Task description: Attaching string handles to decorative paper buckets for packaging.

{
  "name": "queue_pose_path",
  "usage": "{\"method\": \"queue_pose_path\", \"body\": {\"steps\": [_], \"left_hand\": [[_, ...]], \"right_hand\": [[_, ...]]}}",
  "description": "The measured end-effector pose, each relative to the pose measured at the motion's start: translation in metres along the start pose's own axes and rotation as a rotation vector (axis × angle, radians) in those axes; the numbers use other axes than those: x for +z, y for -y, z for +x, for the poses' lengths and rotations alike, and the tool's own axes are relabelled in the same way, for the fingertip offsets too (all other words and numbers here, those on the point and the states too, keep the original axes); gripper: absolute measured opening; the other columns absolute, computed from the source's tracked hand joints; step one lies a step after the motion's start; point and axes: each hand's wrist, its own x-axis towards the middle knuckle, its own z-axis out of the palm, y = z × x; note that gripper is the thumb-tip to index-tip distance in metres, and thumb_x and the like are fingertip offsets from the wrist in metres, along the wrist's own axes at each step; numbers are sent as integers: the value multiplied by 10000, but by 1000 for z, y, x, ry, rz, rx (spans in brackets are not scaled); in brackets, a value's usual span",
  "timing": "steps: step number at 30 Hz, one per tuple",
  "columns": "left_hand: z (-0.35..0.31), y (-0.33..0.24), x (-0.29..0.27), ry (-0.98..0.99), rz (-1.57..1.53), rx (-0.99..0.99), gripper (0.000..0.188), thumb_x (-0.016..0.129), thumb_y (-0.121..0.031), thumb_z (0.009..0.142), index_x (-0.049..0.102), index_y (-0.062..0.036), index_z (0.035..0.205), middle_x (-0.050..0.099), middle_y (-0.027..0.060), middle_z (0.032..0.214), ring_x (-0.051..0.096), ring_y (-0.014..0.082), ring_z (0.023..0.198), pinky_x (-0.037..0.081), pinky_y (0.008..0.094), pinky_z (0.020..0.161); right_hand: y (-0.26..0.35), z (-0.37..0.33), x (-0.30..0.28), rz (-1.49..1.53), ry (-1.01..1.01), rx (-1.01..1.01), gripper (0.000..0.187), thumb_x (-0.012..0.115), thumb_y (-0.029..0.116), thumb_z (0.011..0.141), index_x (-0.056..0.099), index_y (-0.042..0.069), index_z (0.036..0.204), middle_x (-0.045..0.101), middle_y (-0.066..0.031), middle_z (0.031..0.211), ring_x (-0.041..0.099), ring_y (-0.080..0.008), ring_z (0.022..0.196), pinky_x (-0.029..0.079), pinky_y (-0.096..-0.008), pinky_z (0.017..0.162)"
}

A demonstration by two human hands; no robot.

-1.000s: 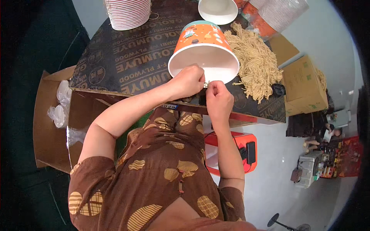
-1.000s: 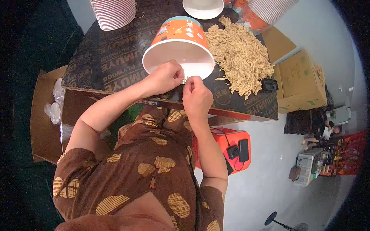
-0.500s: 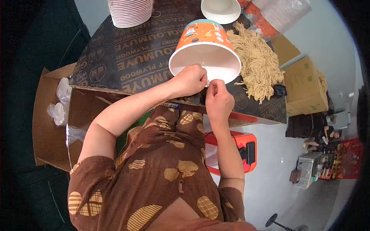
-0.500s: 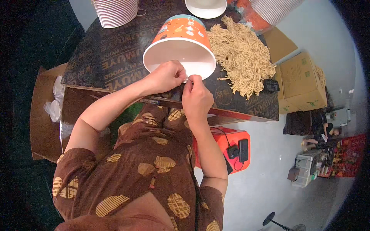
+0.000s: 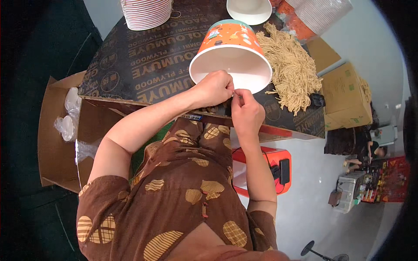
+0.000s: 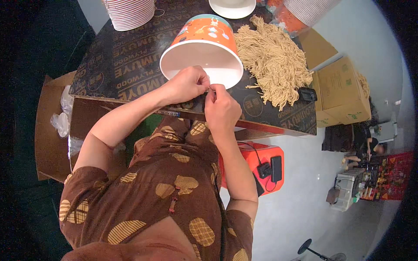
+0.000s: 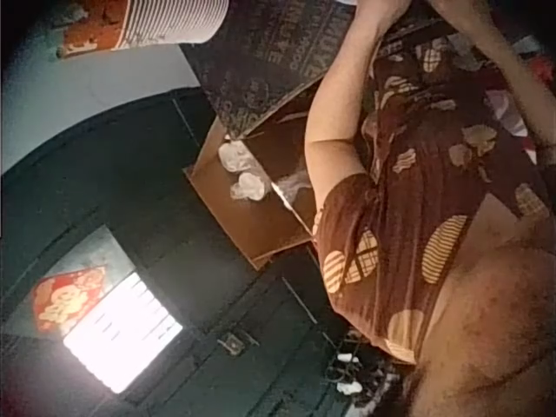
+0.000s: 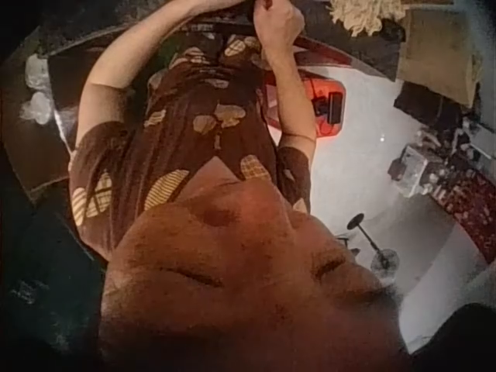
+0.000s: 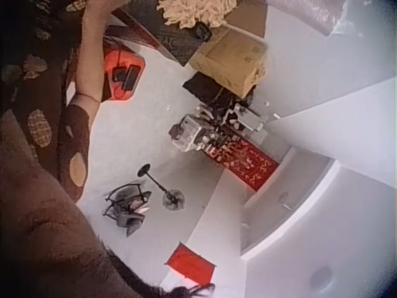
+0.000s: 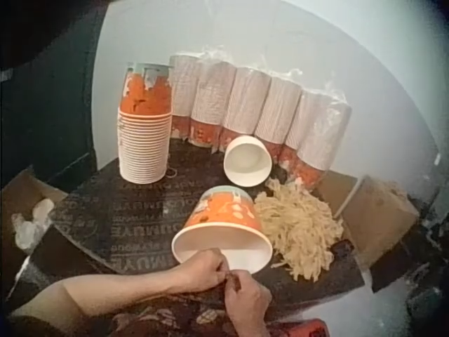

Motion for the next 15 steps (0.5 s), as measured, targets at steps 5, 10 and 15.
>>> {"method": "queue_pose_path", "body": {"steps": [5, 10, 15], "left_hand": [[0, 0, 1, -16, 24, 14, 72, 603, -9, 711, 641, 52, 718, 652, 233, 729, 672, 336, 749, 506, 413, 670], [-1, 0, 3, -8, 58, 3, 63, 613, -19, 738, 628, 42, 740, 636, 200, 804, 643, 321, 787, 497, 400, 698], [-2, 4, 7, -36, 103, 45, 60, 634, -29, 771, 609, 26, 765, 614, 148, 806, 632, 263, 774, 493, 368, 690]], "right_hand": [[-2, 1, 1, 38, -33, 3, 77, 648, 124, 827, 660, 95, 898, 650, -147, 695, 646, -346, 641, 489, -431, 574], [-7, 1, -1, 133, 1, 65, 63, 652, 128, 823, 661, 100, 879, 635, -139, 667, 635, -334, 609, 475, -415, 557], [-8, 5, -7, 174, 118, 119, 69, 639, 139, 831, 662, 104, 886, 628, -133, 655, 635, -326, 619, 470, -420, 564]]}}
